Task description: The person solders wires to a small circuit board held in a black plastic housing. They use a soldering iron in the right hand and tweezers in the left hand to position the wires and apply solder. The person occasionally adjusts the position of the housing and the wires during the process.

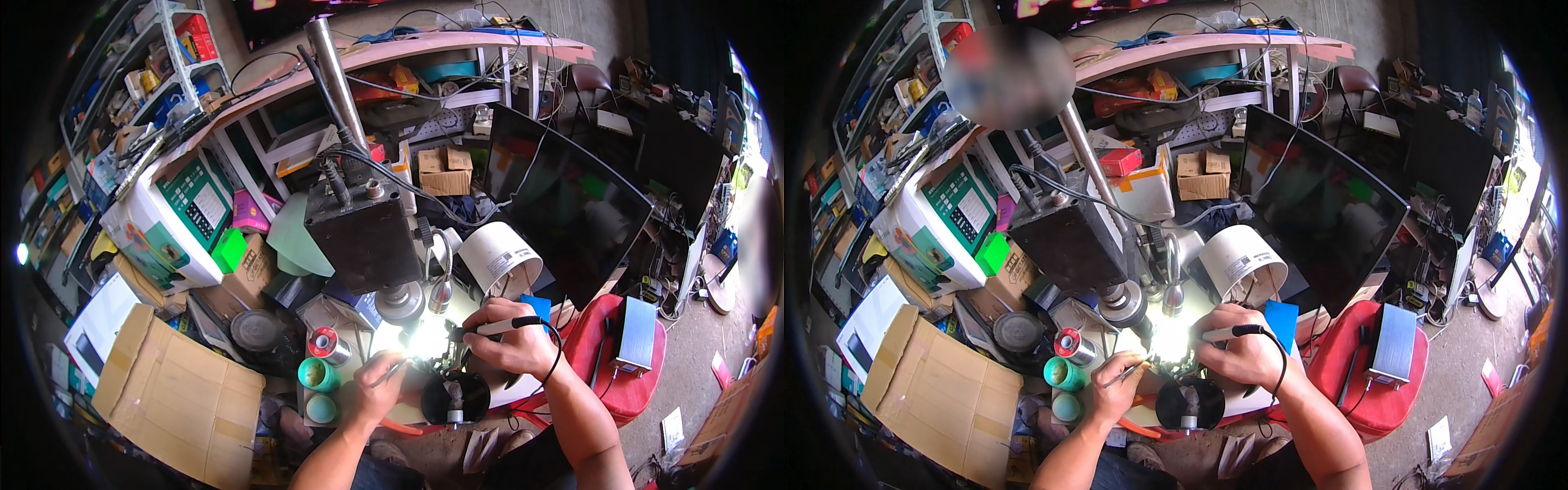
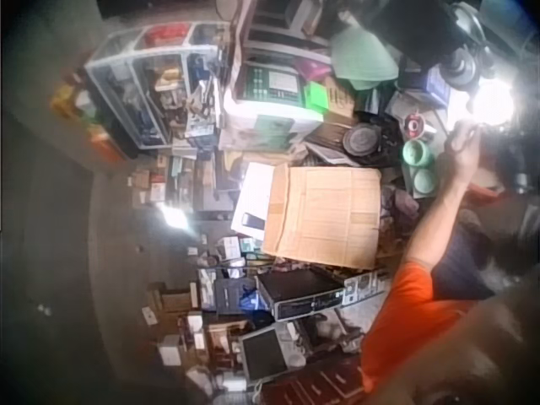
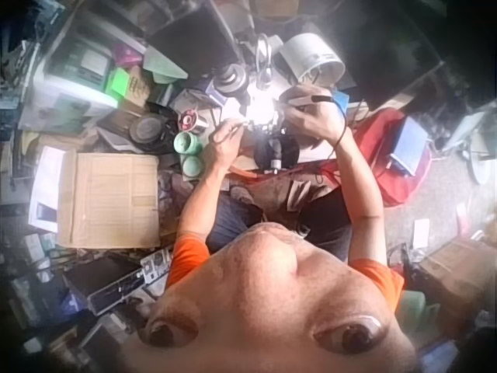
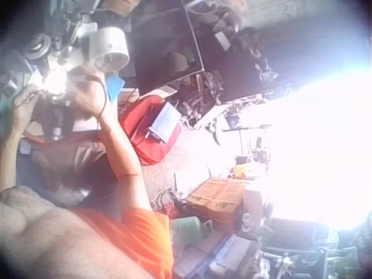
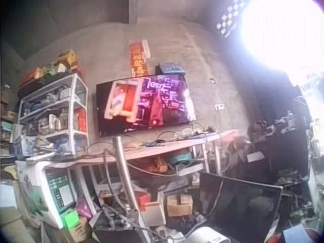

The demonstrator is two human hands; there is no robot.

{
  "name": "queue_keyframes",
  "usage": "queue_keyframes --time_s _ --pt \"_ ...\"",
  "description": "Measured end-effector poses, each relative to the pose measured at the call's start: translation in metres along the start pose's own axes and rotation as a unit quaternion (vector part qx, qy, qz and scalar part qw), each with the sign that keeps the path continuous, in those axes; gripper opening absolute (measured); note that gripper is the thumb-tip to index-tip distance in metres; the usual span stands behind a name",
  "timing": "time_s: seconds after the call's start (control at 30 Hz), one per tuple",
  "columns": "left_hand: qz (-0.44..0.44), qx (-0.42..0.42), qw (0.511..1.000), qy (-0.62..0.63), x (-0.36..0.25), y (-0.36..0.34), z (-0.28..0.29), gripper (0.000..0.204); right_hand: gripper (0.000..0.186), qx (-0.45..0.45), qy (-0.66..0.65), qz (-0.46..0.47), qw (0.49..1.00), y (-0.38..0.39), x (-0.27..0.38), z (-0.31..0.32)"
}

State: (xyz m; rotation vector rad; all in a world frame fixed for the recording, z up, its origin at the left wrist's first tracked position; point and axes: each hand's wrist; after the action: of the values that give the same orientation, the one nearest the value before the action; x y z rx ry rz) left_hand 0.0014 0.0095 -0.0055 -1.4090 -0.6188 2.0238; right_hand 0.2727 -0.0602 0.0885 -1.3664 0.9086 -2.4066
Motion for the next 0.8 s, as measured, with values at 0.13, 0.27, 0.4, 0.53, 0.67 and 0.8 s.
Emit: queue_keyframes --time_s 0.13,0.27,0.4,0.53,0.67,0.8 --pt "0.005 0.002 1.0 -0.005 -0.002 0.0 0.0 0.019 0.02 0.005 0.011 0.029 0.999 -0.001 0.0 0.002" --pt "0.01 -0.002 0.999 -0.035 0.006 0.003 -0.002 0.017 0.019 -0.011 0.0 0.024 1.0 -0.001 -0.011 0.001" --pt "0.05 0.004 0.998 -0.026 0.002 0.005 0.001 0.017 0.016 0.01 0.003 0.063 0.998 -0.005 -0.012 -0.001" --pt "-0.006 -0.008 1.0 -0.014 -0.003 -0.001 -0.002 0.018 0.022 -0.01 -0.001 -0.076 0.997 -0.005 0.008 0.003" --pt "0.011 -0.006 1.0 -0.017 -0.004 -0.001 -0.004 0.018 0.027 -0.019 0.009 -0.123 0.992 -0.006 0.009 0.0" --pt "0.012 -0.006 1.0 -0.014 -0.004 -0.002 -0.002 0.019 0.025 -0.009 0.012 -0.129 0.991 -0.009 0.012 -0.003"
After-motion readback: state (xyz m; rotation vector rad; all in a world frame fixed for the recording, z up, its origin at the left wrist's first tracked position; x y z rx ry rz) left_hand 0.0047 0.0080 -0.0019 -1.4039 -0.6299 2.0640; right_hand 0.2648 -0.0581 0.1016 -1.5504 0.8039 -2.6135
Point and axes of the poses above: each hand's wrist, its own y-axis away from the middle knuckle, its own z-axis out of the back of the hand, x = y × z, and after that the axes turned 11 degrees about -x, right-handed
